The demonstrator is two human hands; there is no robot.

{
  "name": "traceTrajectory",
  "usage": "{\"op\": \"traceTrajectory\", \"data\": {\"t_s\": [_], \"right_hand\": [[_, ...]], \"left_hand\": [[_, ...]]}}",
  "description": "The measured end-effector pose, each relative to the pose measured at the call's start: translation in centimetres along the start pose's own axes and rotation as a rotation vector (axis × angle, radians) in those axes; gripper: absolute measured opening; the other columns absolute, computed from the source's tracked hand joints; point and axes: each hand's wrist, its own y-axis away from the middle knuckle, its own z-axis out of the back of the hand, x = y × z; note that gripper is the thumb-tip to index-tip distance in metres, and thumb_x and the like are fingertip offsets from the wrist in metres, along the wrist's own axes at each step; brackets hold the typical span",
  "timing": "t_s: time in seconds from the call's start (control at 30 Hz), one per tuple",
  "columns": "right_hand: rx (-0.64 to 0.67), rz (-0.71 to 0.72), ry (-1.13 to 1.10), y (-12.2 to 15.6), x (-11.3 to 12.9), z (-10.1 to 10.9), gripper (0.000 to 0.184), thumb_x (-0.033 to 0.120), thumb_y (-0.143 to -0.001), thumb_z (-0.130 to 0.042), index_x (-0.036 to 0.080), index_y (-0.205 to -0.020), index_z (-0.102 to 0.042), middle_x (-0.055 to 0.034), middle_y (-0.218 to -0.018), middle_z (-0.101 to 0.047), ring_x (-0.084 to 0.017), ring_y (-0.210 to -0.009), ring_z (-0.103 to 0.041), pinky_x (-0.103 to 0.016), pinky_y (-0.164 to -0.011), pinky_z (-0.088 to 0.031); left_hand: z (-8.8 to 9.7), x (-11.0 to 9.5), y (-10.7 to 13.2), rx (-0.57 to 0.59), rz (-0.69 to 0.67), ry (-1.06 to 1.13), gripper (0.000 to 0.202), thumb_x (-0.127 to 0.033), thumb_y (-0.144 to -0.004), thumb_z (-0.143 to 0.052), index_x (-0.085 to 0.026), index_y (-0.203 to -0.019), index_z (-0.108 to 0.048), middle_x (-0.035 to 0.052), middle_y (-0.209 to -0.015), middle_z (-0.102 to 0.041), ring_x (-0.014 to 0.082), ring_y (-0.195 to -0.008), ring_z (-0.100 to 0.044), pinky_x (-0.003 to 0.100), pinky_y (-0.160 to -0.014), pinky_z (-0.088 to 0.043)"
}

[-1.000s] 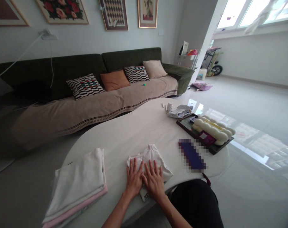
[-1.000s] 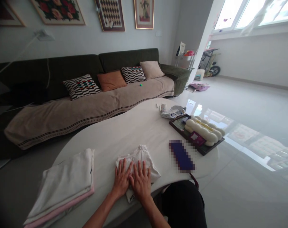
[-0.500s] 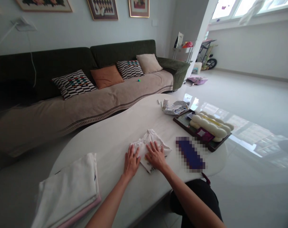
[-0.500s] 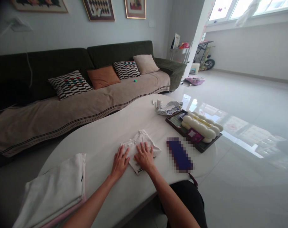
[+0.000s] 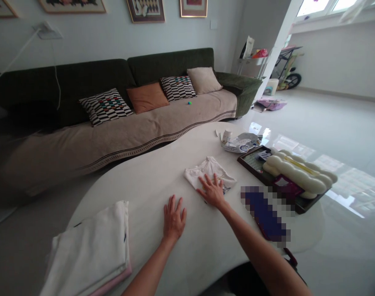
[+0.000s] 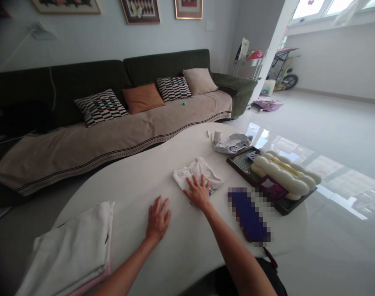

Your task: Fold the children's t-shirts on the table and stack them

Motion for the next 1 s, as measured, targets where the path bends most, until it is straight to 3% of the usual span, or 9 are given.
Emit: {"op": "traceTrajectory", "data": {"t_s": [0.17,0.37,0.5,0.6,0.67,0.77,0.87,1.0], "right_hand": [[0.012,-0.034,0.037,-4.8,-3.6,0.1,0.062,0.063,-0.081,-0.024,0.036,-0.137,-0.022,0.0006,-0.144,-0.023,-0.036,-0.131,-0.004,-0.059,-0.097,-0.01],[0.022,-0.094,0.044,-7.2,-6.7,0.4,0.063,0.062,-0.082,-0.023,0.034,-0.137,-0.021,-0.0007,-0.144,-0.023,-0.036,-0.13,-0.006,-0.06,-0.096,-0.011],[0.034,-0.072,0.047,-7.8,-7.3,0.9,0.061,0.061,-0.082,-0.024,0.034,-0.137,-0.021,-0.0009,-0.144,-0.022,-0.035,-0.13,-0.007,-0.06,-0.096,-0.012],[0.007,-0.08,0.046,-7.0,-6.2,1.5,0.059,0.059,-0.084,-0.026,0.034,-0.137,-0.023,-0.0022,-0.144,-0.021,-0.035,-0.131,-0.005,-0.062,-0.096,-0.011],[-0.035,-0.056,0.026,-5.0,-4.4,1.7,0.056,0.054,-0.086,-0.028,0.032,-0.137,-0.022,-0.0028,-0.145,-0.02,-0.033,-0.132,-0.004,-0.06,-0.097,-0.01],[-0.046,0.045,-0.042,0.9,-0.3,1.4,0.053,0.044,-0.087,-0.032,0.027,-0.137,-0.024,-0.004,-0.145,-0.018,-0.027,-0.133,-0.003,-0.056,-0.1,-0.012],[0.08,0.149,-0.12,8.8,3.9,0.7,0.05,0.034,-0.083,-0.037,0.024,-0.132,-0.036,-0.005,-0.145,-0.019,-0.026,-0.133,-0.009,-0.051,-0.101,-0.016],[0.196,0.069,-0.141,16.6,7.6,0.5,0.054,0.028,-0.078,-0.042,0.02,-0.131,-0.039,-0.0095,-0.142,-0.025,-0.027,-0.131,-0.016,-0.049,-0.1,-0.021]], "left_hand": [[0.0,0.1,-0.1,0.032,0.012,0.002,0.042,-0.031,-0.087,-0.035,-0.021,-0.127,-0.044,0.0109,-0.138,-0.032,0.0234,-0.129,-0.025,0.047,-0.103,-0.022],[0.0,0.1,-0.1,0.049,0.019,0.011,0.044,-0.033,-0.086,-0.036,-0.021,-0.128,-0.043,0.0105,-0.139,-0.031,0.0237,-0.13,-0.023,0.047,-0.104,-0.021],[0.1,0.1,0.0,0.063,0.024,0.006,0.044,-0.033,-0.087,-0.035,-0.021,-0.128,-0.043,0.0106,-0.139,-0.03,0.0239,-0.13,-0.022,0.047,-0.104,-0.021],[0.1,0.0,0.0,0.063,0.024,0.009,0.044,-0.033,-0.087,-0.035,-0.021,-0.128,-0.042,0.0102,-0.14,-0.03,0.0241,-0.13,-0.021,0.047,-0.104,-0.02],[0.1,0.0,0.0,0.056,0.026,0.01,0.044,-0.033,-0.087,-0.035,-0.021,-0.128,-0.042,0.0105,-0.14,-0.029,0.0241,-0.13,-0.021,0.047,-0.104,-0.019],[0.1,0.0,0.0,0.043,0.022,0.012,0.044,-0.033,-0.087,-0.035,-0.021,-0.128,-0.042,0.0109,-0.14,-0.029,0.0244,-0.13,-0.021,0.047,-0.104,-0.019],[0.2,-0.1,0.2,0.043,0.019,0.023,0.044,-0.031,-0.086,-0.037,-0.02,-0.128,-0.042,0.0117,-0.14,-0.03,0.0249,-0.13,-0.022,0.047,-0.104,-0.019],[0.7,-0.5,0.1,0.076,0.038,0.031,0.044,-0.028,-0.085,-0.039,-0.018,-0.127,-0.043,0.013,-0.139,-0.03,0.025,-0.129,-0.023,0.047,-0.104,-0.02]]}}
